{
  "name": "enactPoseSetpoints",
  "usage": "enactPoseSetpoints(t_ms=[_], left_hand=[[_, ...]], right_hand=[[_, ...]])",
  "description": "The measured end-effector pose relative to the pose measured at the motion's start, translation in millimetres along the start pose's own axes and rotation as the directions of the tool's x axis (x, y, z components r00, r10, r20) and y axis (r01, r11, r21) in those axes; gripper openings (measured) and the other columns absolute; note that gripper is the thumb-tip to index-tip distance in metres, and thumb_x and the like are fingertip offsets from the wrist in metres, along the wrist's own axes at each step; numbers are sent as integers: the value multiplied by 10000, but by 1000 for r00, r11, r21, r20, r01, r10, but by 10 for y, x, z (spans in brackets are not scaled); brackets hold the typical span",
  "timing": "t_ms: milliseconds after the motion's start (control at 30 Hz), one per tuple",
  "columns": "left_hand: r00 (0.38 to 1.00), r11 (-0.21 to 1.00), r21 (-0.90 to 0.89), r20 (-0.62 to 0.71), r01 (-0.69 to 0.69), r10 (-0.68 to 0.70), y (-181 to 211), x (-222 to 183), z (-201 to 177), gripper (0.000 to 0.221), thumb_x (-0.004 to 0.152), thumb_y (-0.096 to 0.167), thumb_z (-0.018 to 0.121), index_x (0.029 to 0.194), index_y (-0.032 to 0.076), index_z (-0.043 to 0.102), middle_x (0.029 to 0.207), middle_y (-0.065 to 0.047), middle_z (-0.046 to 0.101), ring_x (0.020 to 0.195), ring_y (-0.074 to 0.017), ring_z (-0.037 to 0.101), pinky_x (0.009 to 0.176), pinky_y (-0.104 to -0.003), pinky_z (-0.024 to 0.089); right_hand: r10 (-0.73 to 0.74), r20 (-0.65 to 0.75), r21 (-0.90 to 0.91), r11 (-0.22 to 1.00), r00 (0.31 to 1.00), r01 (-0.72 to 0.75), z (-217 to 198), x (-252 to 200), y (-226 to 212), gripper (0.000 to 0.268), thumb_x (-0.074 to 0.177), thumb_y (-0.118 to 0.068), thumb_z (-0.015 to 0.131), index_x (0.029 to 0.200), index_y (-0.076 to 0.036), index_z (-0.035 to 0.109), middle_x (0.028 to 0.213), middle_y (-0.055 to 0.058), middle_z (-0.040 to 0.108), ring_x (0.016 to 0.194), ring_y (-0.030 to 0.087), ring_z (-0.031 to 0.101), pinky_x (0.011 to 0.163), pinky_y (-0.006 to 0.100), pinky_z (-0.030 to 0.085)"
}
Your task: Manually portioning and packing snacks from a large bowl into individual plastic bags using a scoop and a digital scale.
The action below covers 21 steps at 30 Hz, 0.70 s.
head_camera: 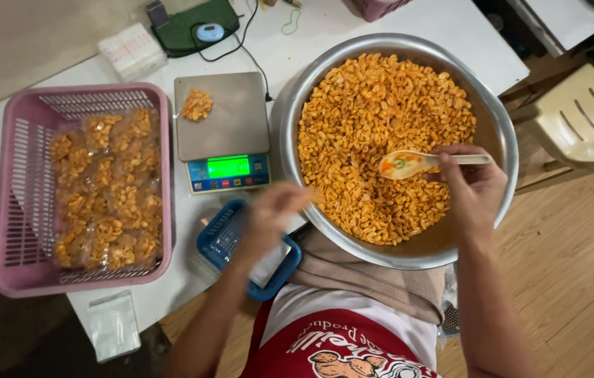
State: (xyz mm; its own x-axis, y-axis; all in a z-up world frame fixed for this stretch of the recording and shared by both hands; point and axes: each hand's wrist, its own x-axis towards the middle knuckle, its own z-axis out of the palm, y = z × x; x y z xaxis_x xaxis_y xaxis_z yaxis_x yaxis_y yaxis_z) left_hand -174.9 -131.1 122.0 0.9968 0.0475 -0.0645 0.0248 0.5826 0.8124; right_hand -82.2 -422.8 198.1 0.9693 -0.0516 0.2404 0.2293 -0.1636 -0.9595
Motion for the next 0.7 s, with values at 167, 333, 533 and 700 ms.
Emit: enactPoseSetpoints(t_ms=[167,333,533,700], left_hand=[[876,883,469,-421,-12,235,713,-1092,-1534,279,1073,231,724,1177,-26,752,1027,-208,779,922,-314,752,827,-420,621],[696,-267,791,-257,550,670,553,-1748,-2555,747,1131,582,638,1445,-94,701,1483,-512,588,1465,-638,461,1073,-828,47],[754,-24,998,-23,51,656,-487,-643,-1690,320,832,353,865,974,89,755,1008,-133,719,1028,-380,710,1011,-500,525],[945,-135,941,-320,309,-63,-734,-390,-1261,645,842,695,655,1099,108,726,964,-161,765,1001,-413,735,845,-522,589]], right_hand=[[-26,36,-205,978,999,33,-209,-81,439,64,1065,74,671,1122,104,670,1000,291,664,842,355,666,710,460,626],[383,118,-668,713,916,-212,-69,-157,678,143,985,-38,655,1113,-37,719,1082,134,765,822,208,731,662,307,622],[-182,211,-736,617,960,279,-35,478,1382,123,1040,-24,656,930,17,694,827,185,681,764,355,708,683,422,591],[-237,280,-728,580,930,367,294,339,1404,112,993,-129,660,981,-106,768,872,130,677,736,368,705,674,437,585]])
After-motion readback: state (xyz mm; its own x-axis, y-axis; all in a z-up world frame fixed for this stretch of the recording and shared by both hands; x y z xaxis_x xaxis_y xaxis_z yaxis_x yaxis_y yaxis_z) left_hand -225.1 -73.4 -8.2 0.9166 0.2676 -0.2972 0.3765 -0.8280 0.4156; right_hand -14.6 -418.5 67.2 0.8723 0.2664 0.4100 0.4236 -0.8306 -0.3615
